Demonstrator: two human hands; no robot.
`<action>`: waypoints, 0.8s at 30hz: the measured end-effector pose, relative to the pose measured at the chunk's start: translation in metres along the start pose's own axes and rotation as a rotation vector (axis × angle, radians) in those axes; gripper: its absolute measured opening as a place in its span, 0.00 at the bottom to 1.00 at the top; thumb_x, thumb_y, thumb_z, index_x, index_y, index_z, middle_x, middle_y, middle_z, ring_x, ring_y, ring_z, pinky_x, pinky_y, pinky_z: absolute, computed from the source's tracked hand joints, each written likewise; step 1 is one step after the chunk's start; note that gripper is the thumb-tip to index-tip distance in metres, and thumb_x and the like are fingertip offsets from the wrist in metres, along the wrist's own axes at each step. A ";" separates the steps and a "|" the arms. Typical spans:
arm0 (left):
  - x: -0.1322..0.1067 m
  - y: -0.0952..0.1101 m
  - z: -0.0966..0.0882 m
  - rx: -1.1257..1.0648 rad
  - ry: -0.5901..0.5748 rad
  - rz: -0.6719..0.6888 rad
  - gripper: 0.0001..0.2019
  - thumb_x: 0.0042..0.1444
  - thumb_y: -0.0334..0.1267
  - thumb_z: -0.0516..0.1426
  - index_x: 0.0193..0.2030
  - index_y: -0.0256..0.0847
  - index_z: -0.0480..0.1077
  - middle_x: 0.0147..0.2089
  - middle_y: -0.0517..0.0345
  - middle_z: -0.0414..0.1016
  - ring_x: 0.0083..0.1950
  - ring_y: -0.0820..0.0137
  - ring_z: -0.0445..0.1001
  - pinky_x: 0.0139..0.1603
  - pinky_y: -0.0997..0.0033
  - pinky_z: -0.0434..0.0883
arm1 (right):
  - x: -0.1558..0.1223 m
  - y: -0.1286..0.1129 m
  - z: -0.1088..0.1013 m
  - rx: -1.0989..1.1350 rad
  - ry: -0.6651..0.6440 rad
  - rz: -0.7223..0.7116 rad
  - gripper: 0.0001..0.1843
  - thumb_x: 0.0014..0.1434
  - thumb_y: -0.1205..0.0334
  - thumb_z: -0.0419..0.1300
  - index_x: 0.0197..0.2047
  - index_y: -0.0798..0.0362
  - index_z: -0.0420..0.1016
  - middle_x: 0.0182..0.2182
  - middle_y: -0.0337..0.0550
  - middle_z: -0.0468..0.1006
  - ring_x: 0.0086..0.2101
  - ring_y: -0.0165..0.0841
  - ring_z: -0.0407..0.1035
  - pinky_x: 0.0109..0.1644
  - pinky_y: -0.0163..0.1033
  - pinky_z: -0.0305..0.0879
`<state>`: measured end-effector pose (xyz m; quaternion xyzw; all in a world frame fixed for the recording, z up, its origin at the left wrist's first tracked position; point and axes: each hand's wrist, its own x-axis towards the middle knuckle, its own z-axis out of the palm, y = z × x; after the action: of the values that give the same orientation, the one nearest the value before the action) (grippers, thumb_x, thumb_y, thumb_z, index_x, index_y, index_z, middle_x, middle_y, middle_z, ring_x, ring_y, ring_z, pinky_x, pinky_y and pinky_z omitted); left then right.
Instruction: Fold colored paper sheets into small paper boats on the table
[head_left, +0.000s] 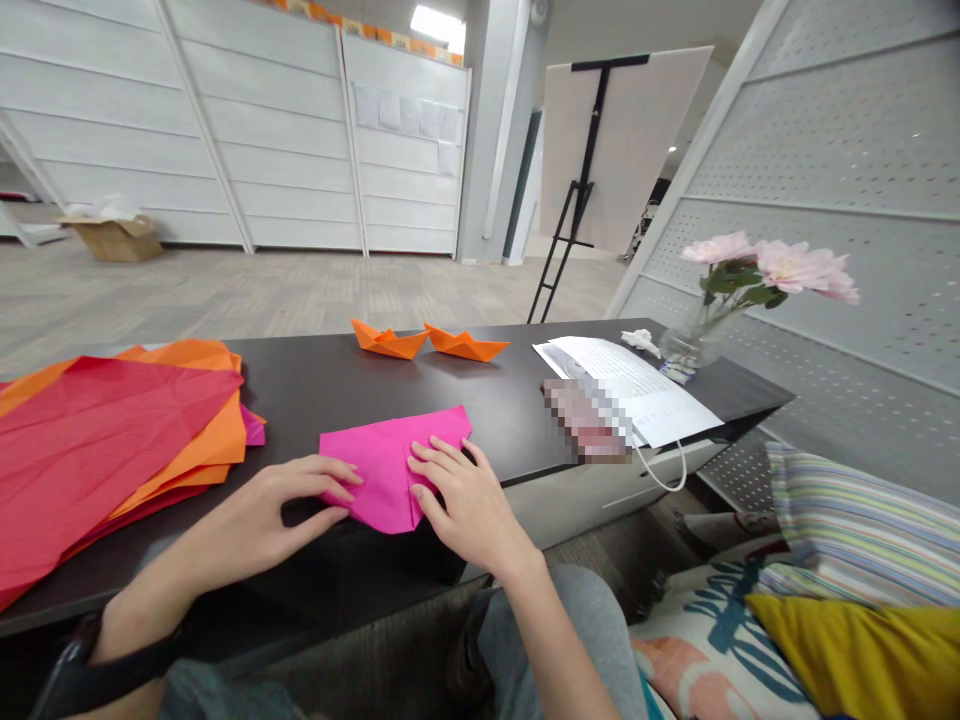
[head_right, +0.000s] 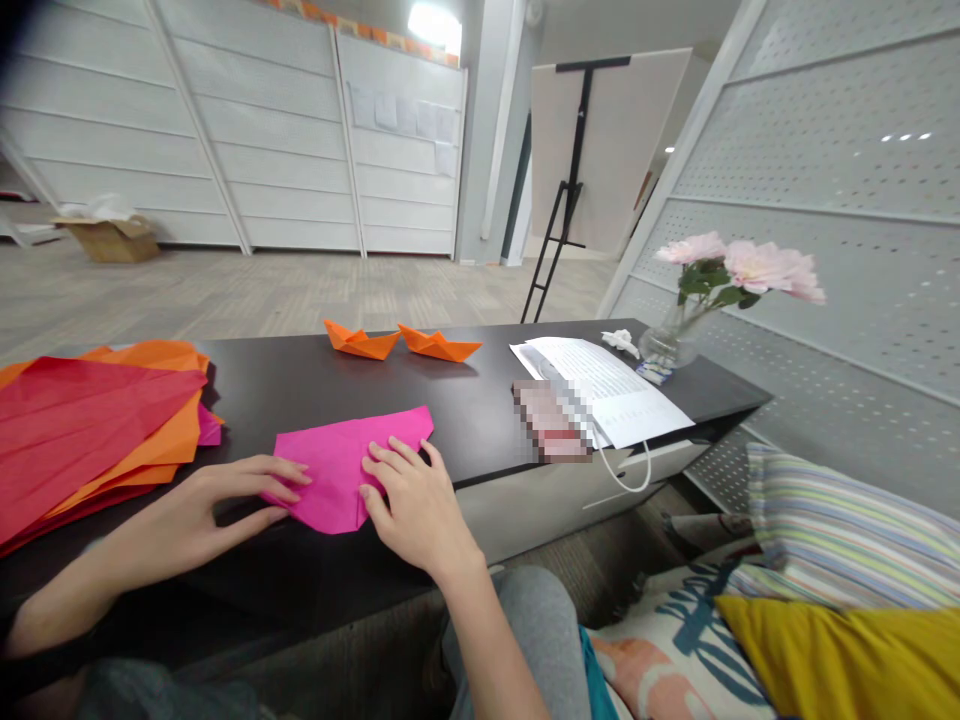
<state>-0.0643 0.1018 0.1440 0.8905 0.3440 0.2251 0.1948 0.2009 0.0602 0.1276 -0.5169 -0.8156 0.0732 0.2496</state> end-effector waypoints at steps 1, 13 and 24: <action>0.007 0.001 -0.001 -0.034 -0.001 -0.019 0.10 0.63 0.46 0.57 0.39 0.48 0.79 0.47 0.57 0.83 0.50 0.63 0.81 0.55 0.66 0.76 | 0.001 0.000 0.000 -0.012 0.011 0.012 0.18 0.71 0.57 0.51 0.61 0.46 0.72 0.62 0.41 0.73 0.65 0.35 0.60 0.71 0.52 0.47; 0.018 0.009 0.021 -0.012 0.231 -0.185 0.19 0.63 0.43 0.57 0.58 0.41 0.69 0.57 0.48 0.77 0.58 0.60 0.75 0.62 0.54 0.70 | 0.006 0.005 0.004 0.009 -0.028 0.023 0.20 0.71 0.64 0.48 0.62 0.48 0.71 0.64 0.41 0.70 0.66 0.39 0.60 0.70 0.56 0.47; 0.031 0.017 0.047 0.095 0.320 -0.172 0.23 0.65 0.40 0.56 0.66 0.42 0.61 0.60 0.46 0.71 0.62 0.58 0.70 0.65 0.50 0.67 | 0.005 0.008 0.010 -0.031 0.025 -0.034 0.19 0.68 0.65 0.52 0.59 0.47 0.73 0.63 0.43 0.72 0.65 0.41 0.61 0.69 0.57 0.50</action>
<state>-0.0101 0.1028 0.1221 0.8188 0.4558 0.3299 0.1141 0.2007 0.0695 0.1173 -0.5077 -0.8222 0.0497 0.2527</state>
